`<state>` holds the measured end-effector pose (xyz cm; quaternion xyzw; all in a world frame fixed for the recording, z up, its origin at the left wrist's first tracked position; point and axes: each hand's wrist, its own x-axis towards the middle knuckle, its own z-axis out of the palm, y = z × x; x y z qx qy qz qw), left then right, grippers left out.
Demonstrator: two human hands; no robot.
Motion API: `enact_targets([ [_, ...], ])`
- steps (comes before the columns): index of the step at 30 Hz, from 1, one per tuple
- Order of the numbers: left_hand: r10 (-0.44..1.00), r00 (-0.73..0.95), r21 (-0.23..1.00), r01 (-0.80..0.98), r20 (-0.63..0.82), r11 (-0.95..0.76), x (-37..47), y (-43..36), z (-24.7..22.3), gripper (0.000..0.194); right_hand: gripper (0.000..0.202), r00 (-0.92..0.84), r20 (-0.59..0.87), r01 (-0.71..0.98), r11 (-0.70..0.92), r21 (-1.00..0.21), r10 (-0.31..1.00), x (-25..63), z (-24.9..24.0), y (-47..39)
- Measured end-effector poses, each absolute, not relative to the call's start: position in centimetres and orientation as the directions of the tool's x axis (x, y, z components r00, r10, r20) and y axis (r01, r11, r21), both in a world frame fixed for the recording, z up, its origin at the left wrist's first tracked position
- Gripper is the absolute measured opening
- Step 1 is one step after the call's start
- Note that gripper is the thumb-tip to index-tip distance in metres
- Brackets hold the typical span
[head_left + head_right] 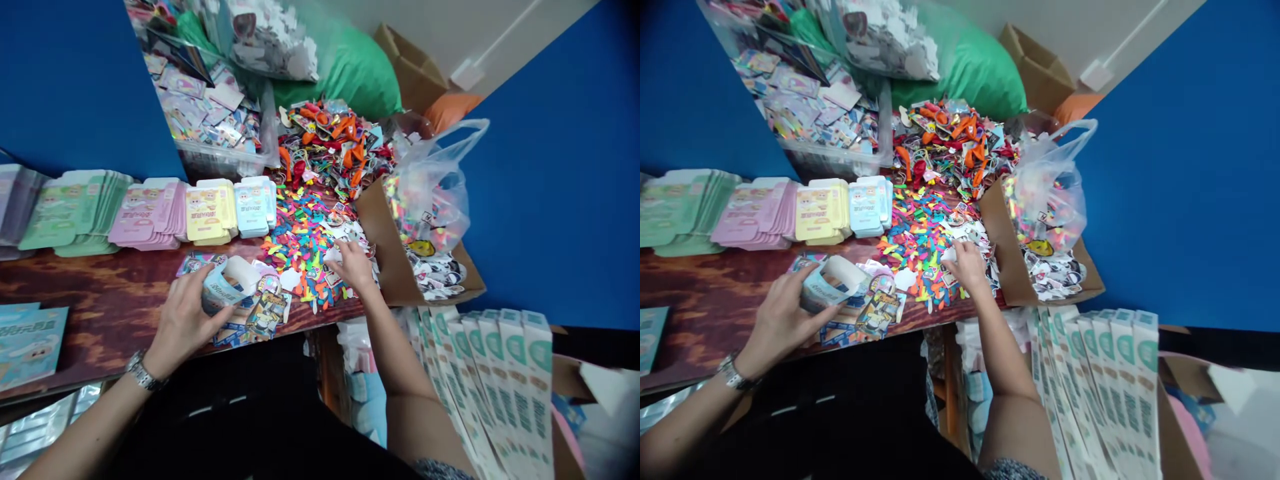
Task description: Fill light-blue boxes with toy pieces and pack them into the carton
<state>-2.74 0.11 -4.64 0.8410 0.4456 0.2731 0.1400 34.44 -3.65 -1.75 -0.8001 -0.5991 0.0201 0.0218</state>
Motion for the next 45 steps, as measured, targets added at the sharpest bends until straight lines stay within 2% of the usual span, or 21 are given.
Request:
enact_targets([
  [2, 0.823, 0.462, 0.480, 0.669, 0.331, -0.568, -2.4, 0.1, -4.7, 0.071, 0.050, 0.233, 0.015, 0.971, -0.232, -0.051, 0.972, 34.1, -2.2, -4.0],
  [4, 0.816, 0.474, 0.487, 0.655, 0.330, -0.578, -2.0, 0.1, -4.6, 0.072, 0.043, 0.090, 0.010, 0.987, -0.088, -0.134, 0.996, 32.4, -2.6, -4.0],
  [6, 0.808, 0.489, 0.499, 0.637, 0.328, -0.588, -1.6, 0.1, -4.3, 0.071, 0.040, -0.078, -0.061, 0.975, 0.064, -0.211, 0.995, 30.4, -3.2, -3.7],
  [8, 0.803, 0.496, 0.508, 0.624, 0.330, -0.594, -1.3, 0.1, -4.0, 0.071, 0.038, -0.173, -0.130, 0.963, 0.140, -0.231, 0.976, 28.9, -3.8, -3.3],
  [10, 0.800, 0.494, 0.509, 0.618, 0.342, -0.599, -1.3, 0.0, -3.8, 0.070, 0.030, -0.181, -0.140, 0.956, 0.141, -0.257, 0.974, 28.4, -4.2, -3.0],
  [12, 0.797, 0.490, 0.507, 0.616, 0.353, -0.603, -1.5, -0.1, -3.7, 0.069, 0.020, -0.158, -0.138, 0.929, 0.100, -0.357, 0.978, 28.8, -4.3, -2.7],
  [14, 0.799, 0.486, 0.504, 0.620, 0.355, -0.601, -1.8, -0.1, -3.9, 0.068, 0.019, -0.109, -0.165, 0.896, 0.025, -0.444, 0.980, 29.7, -4.0, -2.3],
  [16, 0.803, 0.486, 0.506, 0.624, 0.346, -0.596, -1.8, -0.1, -4.1, 0.069, 0.021, -0.023, -0.200, 0.907, -0.063, -0.416, 0.979, 30.6, -3.7, -1.7],
  [19, 0.808, 0.489, 0.529, 0.613, 0.330, -0.587, -1.5, -0.1, -4.4, 0.071, 0.031, 0.080, -0.203, 0.946, -0.138, -0.292, 0.976, 31.1, -3.8, -0.7],
  [21, 0.805, 0.499, 0.542, 0.600, 0.320, -0.588, -1.2, -0.1, -4.5, 0.072, 0.023, 0.094, -0.204, 0.955, -0.146, -0.258, 0.974, 31.0, -4.0, -0.1],
  [23, 0.803, 0.509, 0.548, 0.595, 0.310, -0.588, -1.0, -0.1, -4.6, 0.073, 0.014, 0.087, -0.194, 0.962, -0.133, -0.240, 0.977, 30.8, -3.9, 0.1],
  [25, 0.807, 0.511, 0.552, 0.598, 0.295, -0.581, -0.9, -0.1, -4.7, 0.074, 0.015, 0.071, -0.172, 0.966, -0.110, -0.233, 0.983, 30.7, -3.2, 0.0],
  [27, 0.813, 0.507, 0.546, 0.611, 0.287, -0.574, -0.7, 0.1, -4.9, 0.074, 0.018, 0.034, -0.133, 0.957, -0.070, -0.281, 0.991, 30.6, -1.9, -0.2],
  [31, 0.816, 0.508, 0.480, 0.663, 0.274, -0.574, 0.1, 0.4, -5.3, 0.071, 0.019, -0.080, -0.021, 0.816, 0.053, -0.575, 0.997, 29.2, 1.3, -1.1],
  [33, 0.817, 0.508, 0.445, 0.686, 0.273, -0.576, 0.7, 0.5, -5.2, 0.072, 0.019, -0.155, 0.010, 0.732, 0.122, -0.670, 0.988, 27.6, 2.3, -1.5],
  [35, 0.809, 0.514, 0.410, 0.697, 0.286, -0.588, 1.2, 0.4, -4.9, 0.075, 0.017, -0.238, 0.035, 0.723, 0.201, -0.661, 0.971, 25.8, 2.4, -1.7],
  [40, 0.764, 0.569, 0.333, 0.688, 0.304, -0.645, 1.7, -0.4, -4.4, 0.079, 0.016, -0.292, 0.059, 0.847, 0.287, -0.447, 0.955, 22.1, 0.8, -1.9],
  [42, 0.757, 0.569, 0.337, 0.679, 0.320, -0.653, 1.6, -0.4, -4.5, 0.079, 0.013, -0.292, 0.069, 0.822, 0.287, -0.493, 0.954, 21.5, 0.2, -2.0],
  [45, 0.766, 0.537, 0.366, 0.674, 0.353, -0.641, 1.4, 0.1, -4.8, 0.079, 0.022, -0.262, 0.135, 0.686, 0.283, -0.671, 0.955, 21.3, -0.1, -2.3],
])
